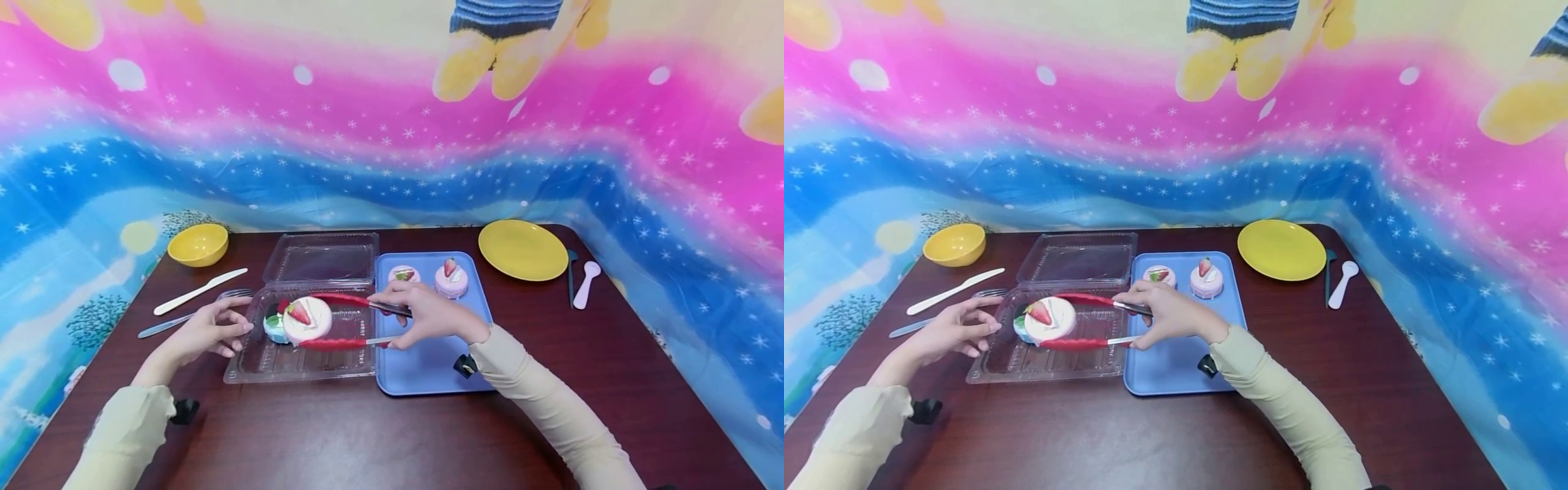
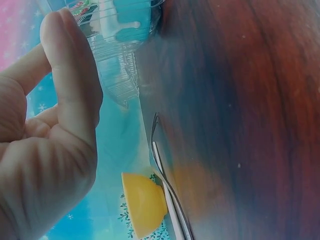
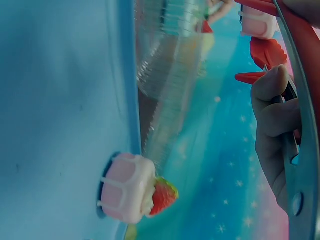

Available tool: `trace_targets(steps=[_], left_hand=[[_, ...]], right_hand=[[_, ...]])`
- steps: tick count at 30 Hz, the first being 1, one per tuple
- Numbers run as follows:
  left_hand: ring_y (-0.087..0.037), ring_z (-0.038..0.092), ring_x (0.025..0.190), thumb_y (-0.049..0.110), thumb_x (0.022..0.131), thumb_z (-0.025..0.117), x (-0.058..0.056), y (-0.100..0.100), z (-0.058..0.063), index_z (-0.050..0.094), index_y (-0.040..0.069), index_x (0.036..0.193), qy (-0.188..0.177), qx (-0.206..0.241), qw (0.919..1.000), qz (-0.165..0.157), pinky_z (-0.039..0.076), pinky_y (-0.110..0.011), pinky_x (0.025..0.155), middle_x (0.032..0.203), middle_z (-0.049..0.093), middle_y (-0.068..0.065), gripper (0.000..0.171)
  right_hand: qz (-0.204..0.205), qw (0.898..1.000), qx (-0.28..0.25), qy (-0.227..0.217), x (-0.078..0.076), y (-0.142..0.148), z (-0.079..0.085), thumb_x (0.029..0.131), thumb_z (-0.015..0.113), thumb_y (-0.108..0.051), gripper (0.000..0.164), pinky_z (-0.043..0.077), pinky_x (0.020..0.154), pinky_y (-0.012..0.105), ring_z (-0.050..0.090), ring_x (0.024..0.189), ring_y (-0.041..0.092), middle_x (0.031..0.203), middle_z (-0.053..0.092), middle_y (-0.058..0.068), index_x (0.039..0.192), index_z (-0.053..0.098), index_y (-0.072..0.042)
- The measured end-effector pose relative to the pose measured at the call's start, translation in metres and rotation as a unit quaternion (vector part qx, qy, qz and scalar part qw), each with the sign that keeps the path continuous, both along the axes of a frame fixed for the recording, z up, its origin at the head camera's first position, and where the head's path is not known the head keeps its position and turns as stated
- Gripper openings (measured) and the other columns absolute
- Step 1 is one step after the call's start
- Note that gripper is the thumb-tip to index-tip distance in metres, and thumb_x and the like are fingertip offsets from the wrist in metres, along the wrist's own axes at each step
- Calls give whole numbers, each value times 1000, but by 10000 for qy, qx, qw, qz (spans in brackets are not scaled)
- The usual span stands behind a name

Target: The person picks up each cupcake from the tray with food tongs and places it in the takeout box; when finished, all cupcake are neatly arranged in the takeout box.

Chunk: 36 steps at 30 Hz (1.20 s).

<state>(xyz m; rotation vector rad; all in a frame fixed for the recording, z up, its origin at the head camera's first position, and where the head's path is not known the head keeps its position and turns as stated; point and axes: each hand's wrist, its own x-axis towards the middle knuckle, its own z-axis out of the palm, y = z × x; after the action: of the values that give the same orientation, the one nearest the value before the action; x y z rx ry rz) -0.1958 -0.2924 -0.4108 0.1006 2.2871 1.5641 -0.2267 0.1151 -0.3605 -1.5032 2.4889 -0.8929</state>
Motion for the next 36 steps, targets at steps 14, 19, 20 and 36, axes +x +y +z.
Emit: trace_targets(steps=[14,19,20,36], left_hand=[[-19,60,61,17,88,60,1,-2,-1,17,1,142,34,1,10000,18,55,-36,56,95,55,-13,71],[-19,60,62,17,88,61,0,-2,-1,17,2,142,-9,16,10000,36,55,-36,56,95,55,-13,71],[-19,59,62,17,88,61,0,-2,-2,17,2,142,-17,24,10000,38,55,-36,56,95,55,-13,71],[-19,60,61,17,86,62,0,-2,-1,19,1,141,11,54,10000,-3,55,-37,56,93,55,-14,71]], right_hand=[[-80,9990,440,-88,-1,-19,-5,68,77,-30,67,44,55,20,51,66,11,98,51,-3,129,52,-16],[87,9987,447,-209,0,-27,-8,69,77,-30,66,44,53,20,51,66,14,99,51,-2,129,52,-16],[74,9988,453,-189,0,-28,-9,69,77,-30,66,45,53,20,51,66,12,99,51,-3,128,52,-16],[483,9876,1490,145,-13,-53,-1,67,78,-31,67,44,63,18,51,87,13,108,55,2,127,54,-13]])
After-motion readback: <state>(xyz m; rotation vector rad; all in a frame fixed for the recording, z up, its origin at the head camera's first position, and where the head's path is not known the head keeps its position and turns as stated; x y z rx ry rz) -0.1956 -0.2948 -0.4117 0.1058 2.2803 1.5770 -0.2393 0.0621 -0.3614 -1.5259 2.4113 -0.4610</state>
